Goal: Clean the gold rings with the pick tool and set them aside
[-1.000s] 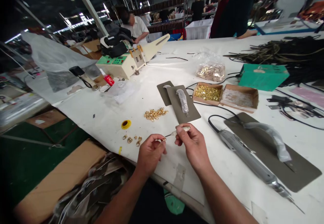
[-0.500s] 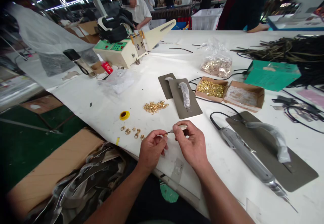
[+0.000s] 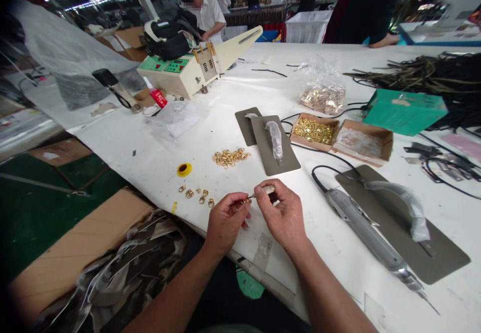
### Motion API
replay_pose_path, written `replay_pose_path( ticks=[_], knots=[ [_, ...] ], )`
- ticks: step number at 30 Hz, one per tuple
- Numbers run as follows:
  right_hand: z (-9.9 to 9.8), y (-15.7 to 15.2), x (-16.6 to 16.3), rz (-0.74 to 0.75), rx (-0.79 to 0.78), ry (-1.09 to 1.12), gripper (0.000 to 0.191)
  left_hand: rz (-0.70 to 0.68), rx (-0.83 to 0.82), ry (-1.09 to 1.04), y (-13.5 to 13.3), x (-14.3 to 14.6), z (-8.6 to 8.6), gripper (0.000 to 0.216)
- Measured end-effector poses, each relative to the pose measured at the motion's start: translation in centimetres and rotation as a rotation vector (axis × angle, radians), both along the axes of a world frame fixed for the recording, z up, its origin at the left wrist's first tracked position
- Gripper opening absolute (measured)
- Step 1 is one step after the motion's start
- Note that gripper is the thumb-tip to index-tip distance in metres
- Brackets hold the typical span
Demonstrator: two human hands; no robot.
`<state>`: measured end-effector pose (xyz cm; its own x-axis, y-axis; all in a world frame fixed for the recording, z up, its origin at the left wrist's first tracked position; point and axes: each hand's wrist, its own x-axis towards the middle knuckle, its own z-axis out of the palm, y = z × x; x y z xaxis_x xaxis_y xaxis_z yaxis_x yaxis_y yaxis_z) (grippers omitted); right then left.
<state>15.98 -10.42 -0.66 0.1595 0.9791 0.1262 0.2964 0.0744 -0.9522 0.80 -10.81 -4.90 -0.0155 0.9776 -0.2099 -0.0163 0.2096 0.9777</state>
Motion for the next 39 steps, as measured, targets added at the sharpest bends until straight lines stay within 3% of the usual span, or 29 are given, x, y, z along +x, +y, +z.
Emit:
replay_pose_path(
  ticks=[17, 24, 32, 35, 39],
  knots=[
    [-0.3, 0.2, 0.3, 0.071, 0.077, -0.205, 0.026, 0.046, 0.026, 0.030, -0.4, 0.2, 0.7, 0.031],
    [0.1, 0.0, 1.0, 0.195, -0.031, -0.093, 0.027, 0.048, 0.132, 0.226, -1.1, -0.1, 0.3, 0.030],
    [0.8, -0.5, 0.3, 0.370, -0.091, -0.077, 0.029, 0.084, 0.175, 0.508, -3.2, -3.1, 1.6, 0.021],
    [0.5, -0.6, -0.2, 0.366, -0.106, -0.102, 0.036, 0.100, 0.220, 0.620, -3.5, -5.1, 1.7, 0.020],
    [-0.1, -0.6, -0.4, 0.244, -0.102, -0.016, 0.037, 0.093, 0.356, 0.877, -2.9, -7.9, 1.3, 0.018]
  ],
)
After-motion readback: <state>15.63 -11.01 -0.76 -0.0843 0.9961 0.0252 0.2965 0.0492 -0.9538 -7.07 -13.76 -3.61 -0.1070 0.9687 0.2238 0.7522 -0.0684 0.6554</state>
